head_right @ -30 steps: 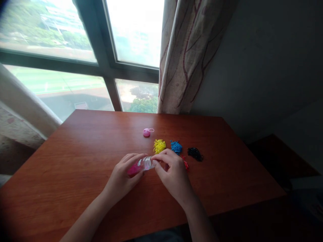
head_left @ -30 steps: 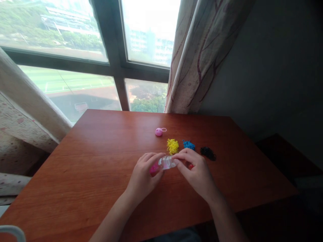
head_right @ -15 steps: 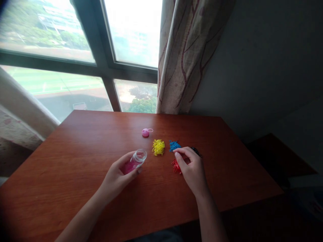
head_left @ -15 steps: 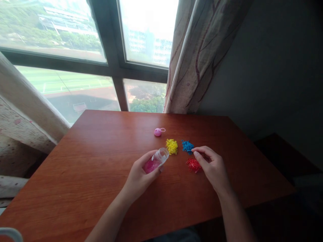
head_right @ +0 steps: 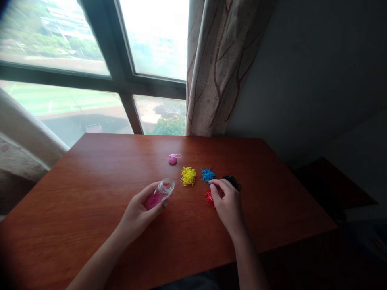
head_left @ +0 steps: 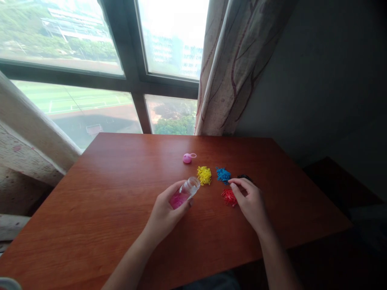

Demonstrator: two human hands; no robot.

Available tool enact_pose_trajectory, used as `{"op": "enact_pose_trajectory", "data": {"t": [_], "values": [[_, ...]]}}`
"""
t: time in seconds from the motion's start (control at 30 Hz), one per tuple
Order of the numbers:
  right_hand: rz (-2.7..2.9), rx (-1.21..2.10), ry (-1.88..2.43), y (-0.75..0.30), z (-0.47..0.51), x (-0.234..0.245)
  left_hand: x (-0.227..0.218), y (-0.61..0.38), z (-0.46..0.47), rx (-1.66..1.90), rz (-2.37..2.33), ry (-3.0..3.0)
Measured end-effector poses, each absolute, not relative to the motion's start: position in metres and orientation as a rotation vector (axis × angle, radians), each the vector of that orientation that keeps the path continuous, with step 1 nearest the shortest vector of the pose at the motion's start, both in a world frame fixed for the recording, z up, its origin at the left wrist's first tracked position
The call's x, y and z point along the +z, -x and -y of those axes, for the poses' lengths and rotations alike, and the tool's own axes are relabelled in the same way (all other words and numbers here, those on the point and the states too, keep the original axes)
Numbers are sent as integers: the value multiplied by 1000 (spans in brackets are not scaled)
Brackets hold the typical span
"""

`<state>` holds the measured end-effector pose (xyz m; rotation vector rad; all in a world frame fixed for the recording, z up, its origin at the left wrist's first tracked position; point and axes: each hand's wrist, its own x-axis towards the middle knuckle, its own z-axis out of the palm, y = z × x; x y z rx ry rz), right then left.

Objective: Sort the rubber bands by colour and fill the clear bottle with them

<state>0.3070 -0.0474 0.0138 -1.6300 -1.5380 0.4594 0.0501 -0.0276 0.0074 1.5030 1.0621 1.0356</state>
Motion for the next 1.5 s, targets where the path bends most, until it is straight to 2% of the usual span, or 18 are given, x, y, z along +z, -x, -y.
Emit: {"op": "enact_pose_trajectory", "data": {"t": [0.27, 0.8, 1.23, 1.5], "values": [[1510, 170, 1823, -334, 64, -6, 7, -53, 31, 1006, -1106, -1697], [1885, 105, 1748, -334, 56, -34, 8, -54, 32, 946, -1100, -1783], [1875, 219, 1701, -329, 62, -32, 5, -54, 32, 917, -1100, -1792], [1848, 103, 1808, -337, 59, -34, 5, -54, 31, 922, -1107, -1797]]}}
